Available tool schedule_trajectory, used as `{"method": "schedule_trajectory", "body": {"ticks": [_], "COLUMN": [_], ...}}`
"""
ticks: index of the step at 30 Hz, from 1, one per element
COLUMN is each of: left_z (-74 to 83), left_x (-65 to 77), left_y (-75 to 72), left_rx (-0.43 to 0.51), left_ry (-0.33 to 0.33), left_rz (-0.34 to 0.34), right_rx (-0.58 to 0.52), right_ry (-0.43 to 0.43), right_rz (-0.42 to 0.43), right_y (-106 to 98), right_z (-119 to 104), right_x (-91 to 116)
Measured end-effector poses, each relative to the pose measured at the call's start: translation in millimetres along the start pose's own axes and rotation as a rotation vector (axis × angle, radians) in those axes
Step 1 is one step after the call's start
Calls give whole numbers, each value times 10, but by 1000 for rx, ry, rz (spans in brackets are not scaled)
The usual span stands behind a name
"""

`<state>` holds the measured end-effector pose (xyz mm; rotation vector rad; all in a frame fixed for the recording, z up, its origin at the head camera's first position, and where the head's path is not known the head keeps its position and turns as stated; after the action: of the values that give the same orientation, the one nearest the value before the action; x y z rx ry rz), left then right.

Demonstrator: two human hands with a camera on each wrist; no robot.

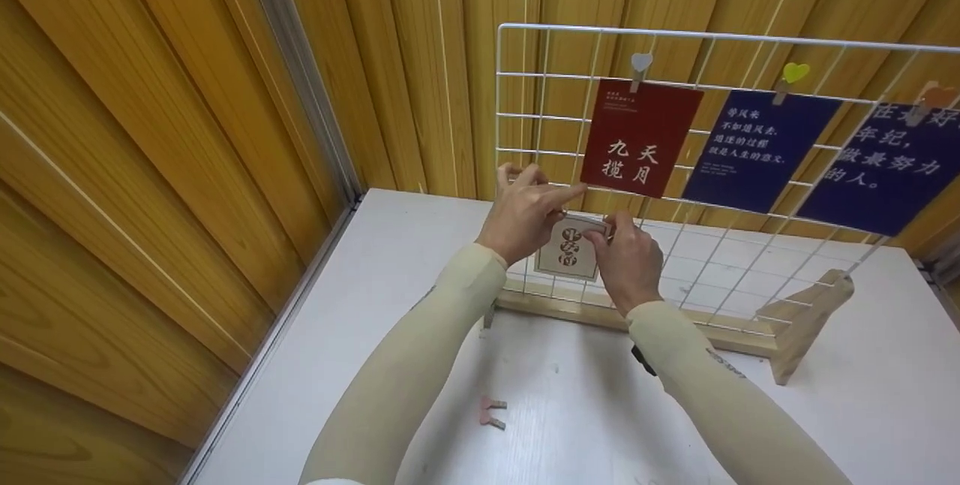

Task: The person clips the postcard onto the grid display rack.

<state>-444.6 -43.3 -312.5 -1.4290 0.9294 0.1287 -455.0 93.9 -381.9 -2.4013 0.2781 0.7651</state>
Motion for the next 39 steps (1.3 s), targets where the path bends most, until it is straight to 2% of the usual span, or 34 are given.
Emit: {"method": "schedule_trajectory", "body": {"ticks": [10, 21, 25, 32, 39], "left_z": [37, -2, -4, 34, 2], "left_x": [-77, -77, -92, -135, -118], "left_y": [93, 68, 73, 97, 89], "left_rx": [-61, -44, -50, -84, -101], "left_ry": [4, -2, -11, 15, 7], "left_rz": [-63, -15, -25, -67, -54], "right_rx": [9, 5, 3, 8, -15], "right_ry": [32, 46, 57, 96, 100], "right_rz": [-14, -17, -29, -41, -51], "right_y": [-23, -25, -19, -36, 6], "right_z": [49, 40, 62, 115, 101], "right_x": [-11, -15, -17, -16, -8]}}
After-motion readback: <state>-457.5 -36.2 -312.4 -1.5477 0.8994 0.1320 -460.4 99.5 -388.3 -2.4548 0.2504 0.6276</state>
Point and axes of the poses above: each hand's wrist, its own x-axis away from the middle knuckle, its own y-axis out of the palm, z = x × y, the point moved 9 cm from there along -x, towards the middle knuckle, and after that the axes turned 13 degrees about -x, right-handed, at the moved point
